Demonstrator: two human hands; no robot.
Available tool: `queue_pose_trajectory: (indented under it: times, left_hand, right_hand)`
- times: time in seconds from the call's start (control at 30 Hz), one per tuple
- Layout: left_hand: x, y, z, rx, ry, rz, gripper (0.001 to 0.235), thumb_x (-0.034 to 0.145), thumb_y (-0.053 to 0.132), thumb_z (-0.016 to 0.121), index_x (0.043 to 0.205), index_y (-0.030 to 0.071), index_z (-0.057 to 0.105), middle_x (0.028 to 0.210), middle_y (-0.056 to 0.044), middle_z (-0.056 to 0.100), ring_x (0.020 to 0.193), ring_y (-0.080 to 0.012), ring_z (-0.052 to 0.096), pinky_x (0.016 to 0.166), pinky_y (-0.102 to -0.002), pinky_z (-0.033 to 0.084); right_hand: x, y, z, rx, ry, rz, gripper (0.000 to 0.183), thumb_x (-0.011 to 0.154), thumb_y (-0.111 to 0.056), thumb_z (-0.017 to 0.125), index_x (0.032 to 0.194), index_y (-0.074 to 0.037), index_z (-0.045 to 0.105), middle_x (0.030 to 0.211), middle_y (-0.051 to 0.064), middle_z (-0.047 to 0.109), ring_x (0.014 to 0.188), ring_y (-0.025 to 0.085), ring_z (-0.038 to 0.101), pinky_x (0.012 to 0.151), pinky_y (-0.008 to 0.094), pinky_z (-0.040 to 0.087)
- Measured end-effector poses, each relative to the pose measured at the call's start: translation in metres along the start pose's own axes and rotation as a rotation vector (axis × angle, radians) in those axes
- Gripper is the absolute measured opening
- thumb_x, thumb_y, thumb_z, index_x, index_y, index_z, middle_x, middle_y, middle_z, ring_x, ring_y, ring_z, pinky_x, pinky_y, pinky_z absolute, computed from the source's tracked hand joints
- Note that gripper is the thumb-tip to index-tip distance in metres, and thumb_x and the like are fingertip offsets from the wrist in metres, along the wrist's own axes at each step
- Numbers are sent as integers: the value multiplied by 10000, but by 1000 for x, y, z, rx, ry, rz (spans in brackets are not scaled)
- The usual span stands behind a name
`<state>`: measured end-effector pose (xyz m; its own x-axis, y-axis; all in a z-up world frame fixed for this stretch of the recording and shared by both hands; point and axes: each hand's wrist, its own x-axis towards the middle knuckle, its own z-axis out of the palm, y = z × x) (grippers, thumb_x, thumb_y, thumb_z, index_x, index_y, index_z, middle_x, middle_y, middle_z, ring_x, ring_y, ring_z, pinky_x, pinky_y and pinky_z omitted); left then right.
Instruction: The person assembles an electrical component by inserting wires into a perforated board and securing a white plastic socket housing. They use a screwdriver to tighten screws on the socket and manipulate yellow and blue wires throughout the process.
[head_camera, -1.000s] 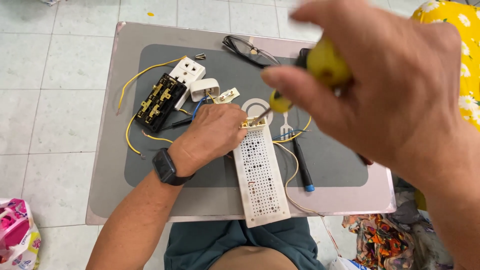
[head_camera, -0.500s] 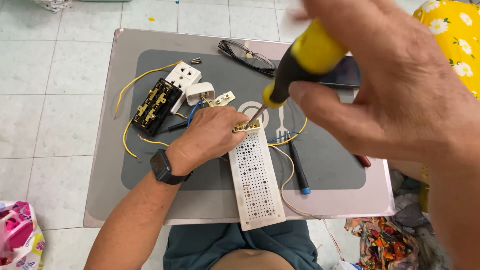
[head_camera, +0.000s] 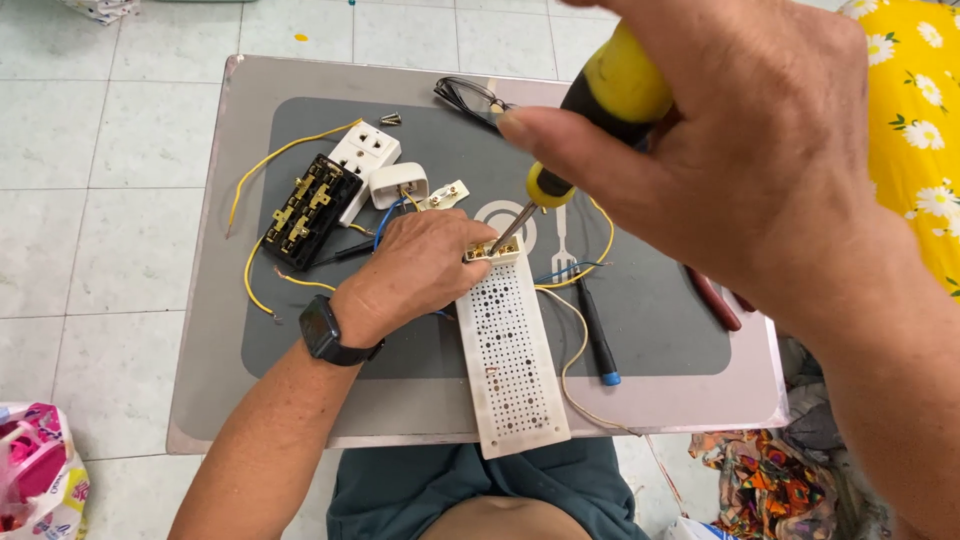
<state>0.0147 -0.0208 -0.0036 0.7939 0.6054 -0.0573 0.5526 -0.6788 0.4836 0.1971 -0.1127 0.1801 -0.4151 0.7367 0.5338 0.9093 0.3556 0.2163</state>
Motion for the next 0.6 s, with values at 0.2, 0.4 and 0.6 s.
queue_pose_trajectory:
  times: [0.2,0.4,0.6]
  left_hand:
    - [-1,-2,9,-49,63,39,228,809,232,604,1006,217,717,818,-75,620,783,-348,624,659,-489,474]
    - [-10,16,10,20,198,112,254,777,163,633,1026,191,676,821,-90,602,734,-398,610,582,-546,484]
    - [-17,33,4,67,257,162,256,800,171,623,1054,184,654,829,-67,559,646,-346,579,481,-504,465]
  right_hand:
    - [-22,-12,-21,245,-143,205,513,969,-290,815,1262,22,532,1074,195,613,934,355,587,854,471,416]
    - [-108,-11,-44,624,-76,356,543,922,-36,651,1396,-75,388,1327,226,557,1205,316,654,1120,389,525]
    - [-176,6,-41,809,63,914,535,740,-232,488,1222,-4,437,1254,225,617,1135,251,651,1040,283,490]
